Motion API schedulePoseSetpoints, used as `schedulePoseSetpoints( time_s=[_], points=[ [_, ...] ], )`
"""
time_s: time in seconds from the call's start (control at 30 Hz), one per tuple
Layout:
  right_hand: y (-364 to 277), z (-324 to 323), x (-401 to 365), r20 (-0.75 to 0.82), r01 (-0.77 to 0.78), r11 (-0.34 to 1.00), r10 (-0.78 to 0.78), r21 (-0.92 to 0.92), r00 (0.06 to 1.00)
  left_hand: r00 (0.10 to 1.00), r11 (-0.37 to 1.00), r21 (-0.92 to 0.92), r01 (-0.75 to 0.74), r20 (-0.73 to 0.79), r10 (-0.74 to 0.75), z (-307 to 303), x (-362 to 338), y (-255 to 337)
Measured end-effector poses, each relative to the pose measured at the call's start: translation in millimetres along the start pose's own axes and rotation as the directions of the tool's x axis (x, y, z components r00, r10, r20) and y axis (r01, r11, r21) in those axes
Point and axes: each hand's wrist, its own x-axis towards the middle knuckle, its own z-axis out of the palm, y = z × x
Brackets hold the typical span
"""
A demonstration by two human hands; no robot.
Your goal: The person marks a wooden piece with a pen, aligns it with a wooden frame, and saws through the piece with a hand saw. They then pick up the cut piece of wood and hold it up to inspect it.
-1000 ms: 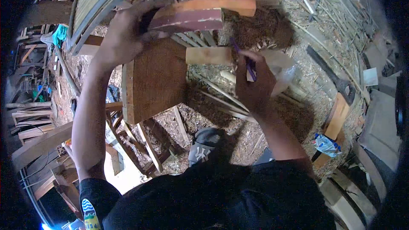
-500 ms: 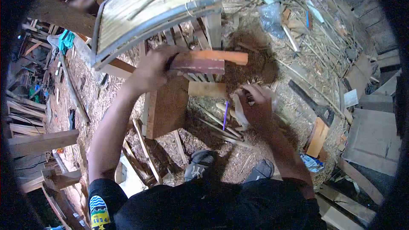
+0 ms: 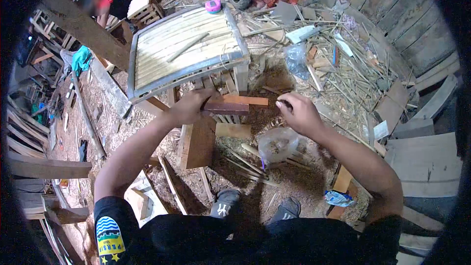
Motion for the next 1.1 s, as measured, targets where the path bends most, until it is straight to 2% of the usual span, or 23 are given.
schedulePoseSetpoints(
  time_s=[0.07, 0.13, 0.2, 0.23, 0.33, 0.37, 0.5, 0.57, 0.73, 0.8, 0.83, 0.9, 0.93, 1.0, 1.1],
  points=[
    [7, 5, 9, -0.104, -0.002, 0.997, 0.009, 0.072, 0.995, 1.0, 0.999, 0.036, -0.031, -0.002, 0.031, 2, 1, -4],
    [7, 5, 13, -0.107, -0.035, 0.996, 0.044, 0.084, 0.993, 1.0, 1.0, 0.022, -0.019, -0.001, 0.019, 0, 3, 1],
    [7, 13, 12, -0.186, -0.085, 0.954, 0.143, 0.289, 0.972, 1.0, 1.0, 0.013, -0.002, 0.015, 0.002, -1, 3, 1],
    [10, 17, 8, -0.207, -0.067, 0.951, 0.134, 0.301, 0.969, 1.0, 1.0, 0.02, 0.012, 0.004, -0.012, -1, 2, 0],
    [26, 37, -6, -0.151, -0.045, 0.925, 0.109, 0.378, 0.982, 0.998, 1.0, 0.003, 0.024, -0.059, -0.024, 11, -7, -12],
    [30, 42, -10, -0.123, -0.035, 0.931, 0.085, 0.362, 0.989, 0.994, 1.0, -0.012, 0.005, -0.11, -0.006, 15, -8, -17],
    [26, 48, -11, -0.062, -0.012, 0.929, 0.038, 0.37, 0.997, 0.991, 1.0, 0.003, 0.009, -0.13, -0.008, 13, -11, -9],
    [22, 48, -5, -0.034, -0.037, 0.921, 0.054, 0.387, 0.998, 0.993, 0.999, -0.016, 0.044, -0.107, -0.045, 11, -10, -8],
    [17, 49, 6, -0.036, -0.062, 0.895, 0.087, 0.441, 0.996, 0.994, 1.0, 0.012, 0.026, -0.108, -0.025, 9, -8, -3],
    [20, 53, 10, -0.125, 0.136, 0.954, -0.105, 0.266, 0.987, 0.995, 0.999, -0.002, 0.048, -0.089, -0.048, 10, -8, -5],
    [18, 53, 10, -0.126, 0.137, 0.954, -0.107, 0.266, 0.986, 0.995, 0.999, -0.027, 0.024, -0.092, -0.026, 12, -8, -9],
    [12, 51, 10, -0.02, -0.06, 0.93, 0.072, 0.362, 0.997, 0.995, 0.999, -0.052, 0.002, -0.098, -0.007, 13, -7, -15],
    [15, 53, 11, -0.017, -0.059, 0.93, 0.07, 0.363, 0.997, 0.994, 0.999, -0.039, -0.005, -0.107, 0.001, 13, -7, -16],
    [19, 57, 15, -0.191, 0.136, 0.951, -0.084, 0.279, 0.978, 0.993, 1.0, -0.024, -0.009, -0.118, 0.006, 13, -7, -13],
    [16, 55, 17, -0.198, 0.101, 0.945, -0.039, 0.311, 0.979, 0.991, 0.996, -0.085, -0.03, -0.134, 0.018, 7, -6, -3]
  ],
)
